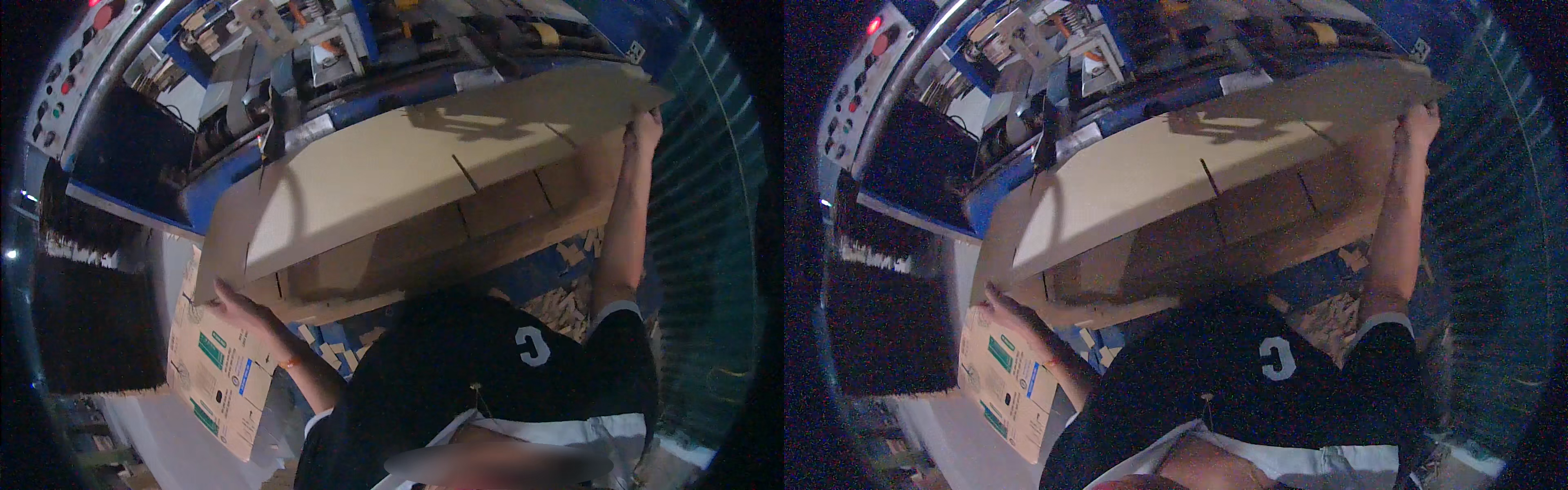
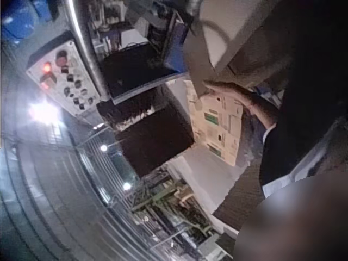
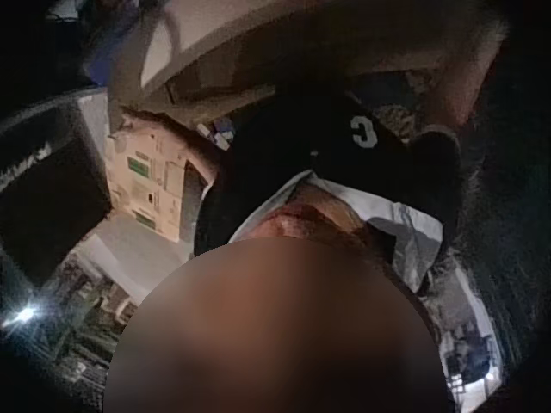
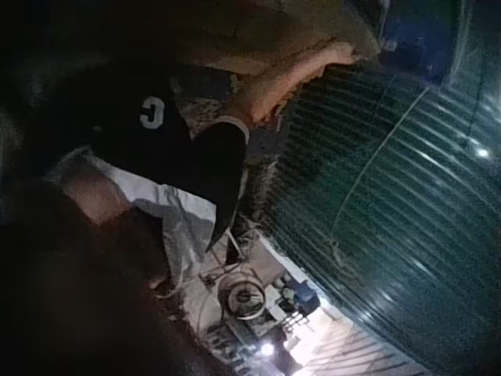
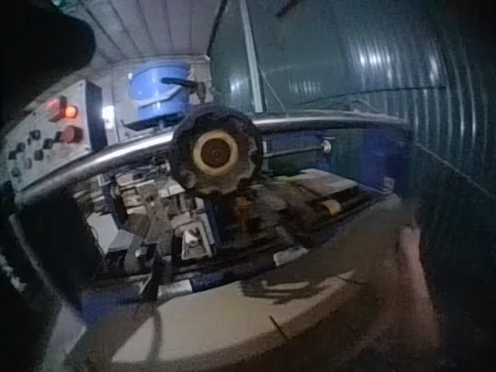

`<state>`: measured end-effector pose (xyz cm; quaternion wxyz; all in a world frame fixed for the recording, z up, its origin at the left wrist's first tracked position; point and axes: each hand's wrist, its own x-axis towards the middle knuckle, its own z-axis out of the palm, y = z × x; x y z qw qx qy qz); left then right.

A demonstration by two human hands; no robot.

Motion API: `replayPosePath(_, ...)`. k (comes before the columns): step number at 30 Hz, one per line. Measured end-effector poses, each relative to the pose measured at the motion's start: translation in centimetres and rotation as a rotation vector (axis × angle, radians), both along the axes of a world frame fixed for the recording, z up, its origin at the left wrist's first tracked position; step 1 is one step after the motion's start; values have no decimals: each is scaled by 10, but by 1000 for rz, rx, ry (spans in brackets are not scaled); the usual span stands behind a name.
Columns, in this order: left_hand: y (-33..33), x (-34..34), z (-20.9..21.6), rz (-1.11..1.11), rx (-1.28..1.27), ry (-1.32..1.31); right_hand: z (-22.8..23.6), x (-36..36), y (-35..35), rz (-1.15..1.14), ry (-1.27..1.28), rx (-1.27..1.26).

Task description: The person repeatedly folds flat cardboard sheets into box shapes on a workbench. They align flaps, press creases, and stack the folded boxes. The process is continuous and repetitive, with no tools visible.

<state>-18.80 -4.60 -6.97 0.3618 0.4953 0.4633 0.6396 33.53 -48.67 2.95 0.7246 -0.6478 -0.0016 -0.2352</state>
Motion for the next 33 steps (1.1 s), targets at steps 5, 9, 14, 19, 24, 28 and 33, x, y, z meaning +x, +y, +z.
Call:
replayPosePath(5, -26, 4, 29, -167, 160, -80, 2, -121, 8, 227, -481, -78)
replayPosePath(9, -78, 0, 25, -340, 96, 257, -48, -219, 35, 452, -822, -957)
replayPosePath(14, -96, 25, 8, -738, 595, 795, -83, -242, 78, 850, -1049, -1252)
replayPosePath(19, -91, 50, 9, -992, 741, 1230, -83, -234, 87, 873, -1117, -1300)
replayPosePath(24, -80, 51, 25, -1165, 742, 1323, -84, -226, 85, 934, -1119, -1352)
replayPosePath(28, -73, 48, 27, -1212, 762, 1324, -86, -214, 88, 1056, -1062, -1342)
replayPosePath(33, -60, 48, 19, -1165, 834, 1344, -88, -195, 93, 1131, -1065, -1487)
